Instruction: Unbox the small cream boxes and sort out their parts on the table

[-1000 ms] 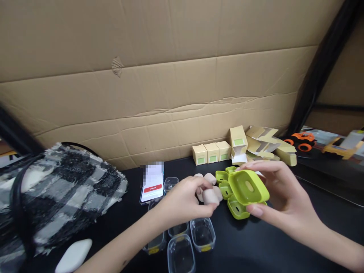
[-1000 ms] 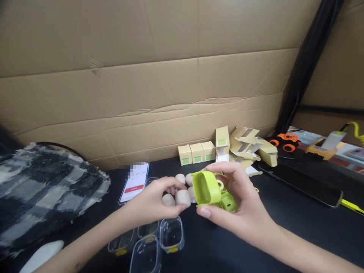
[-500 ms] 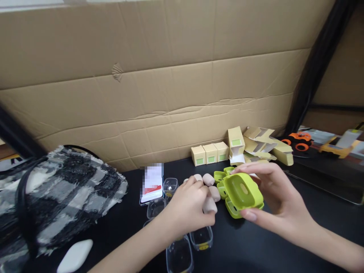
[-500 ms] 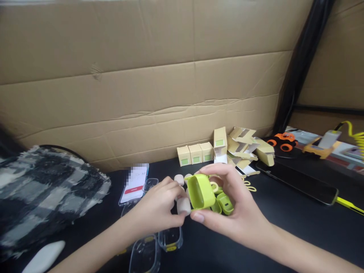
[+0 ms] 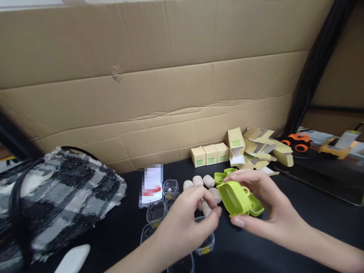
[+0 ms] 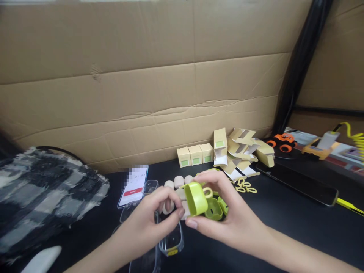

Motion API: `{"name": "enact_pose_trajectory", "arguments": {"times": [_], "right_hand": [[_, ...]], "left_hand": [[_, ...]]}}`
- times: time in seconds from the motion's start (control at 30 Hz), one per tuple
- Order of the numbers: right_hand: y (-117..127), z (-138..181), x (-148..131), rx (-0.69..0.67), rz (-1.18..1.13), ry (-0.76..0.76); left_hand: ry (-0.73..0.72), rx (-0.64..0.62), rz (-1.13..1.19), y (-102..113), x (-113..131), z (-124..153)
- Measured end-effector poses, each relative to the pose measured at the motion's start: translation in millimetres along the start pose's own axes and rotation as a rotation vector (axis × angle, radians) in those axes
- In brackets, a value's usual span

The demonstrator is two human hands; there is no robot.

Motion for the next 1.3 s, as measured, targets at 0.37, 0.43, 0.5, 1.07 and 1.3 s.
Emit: {"name": "enact_pose_trajectory", "arguments": {"times": [0.37,0.43,0.5,1.07,1.3], "right_hand": [[-14.6,-3.6,11.5,-0.119,-0.131,-0.090],[-15.9,-6.6,22.4,-0.100,-0.297,-0.182],[-26.4,-8.1,32.1,-0.144,-0.468,-0.262],[-52.9,6.1,51.0,-0.180,-0.723,-0.425],[-38.3,2.2,30.1,-0.200,-0.324,-0.269]], "left_hand": [[0.026,-0.068,0.728,-22.3,-28.4,-1.1],[0.019,-0.044,0.688,-16.4,-28.5,-0.5],[0.019,-0.022,0.603,-11.7,-26.4,1.2],[0.036,-0.036,0.364,-18.4,-27.2,5.5],[0.053,-0.050,0.405,-21.6,-28.4,8.5]]}}
Point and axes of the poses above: each hand's wrist, its own z-axis away from the middle knuckle, its own y-axis out of the back of the hand, x = y × z, the point moved 10 cm from there along -z, towards the middle knuckle, and after that the axes turned 10 degrees about -x, right-handed, at the moved point
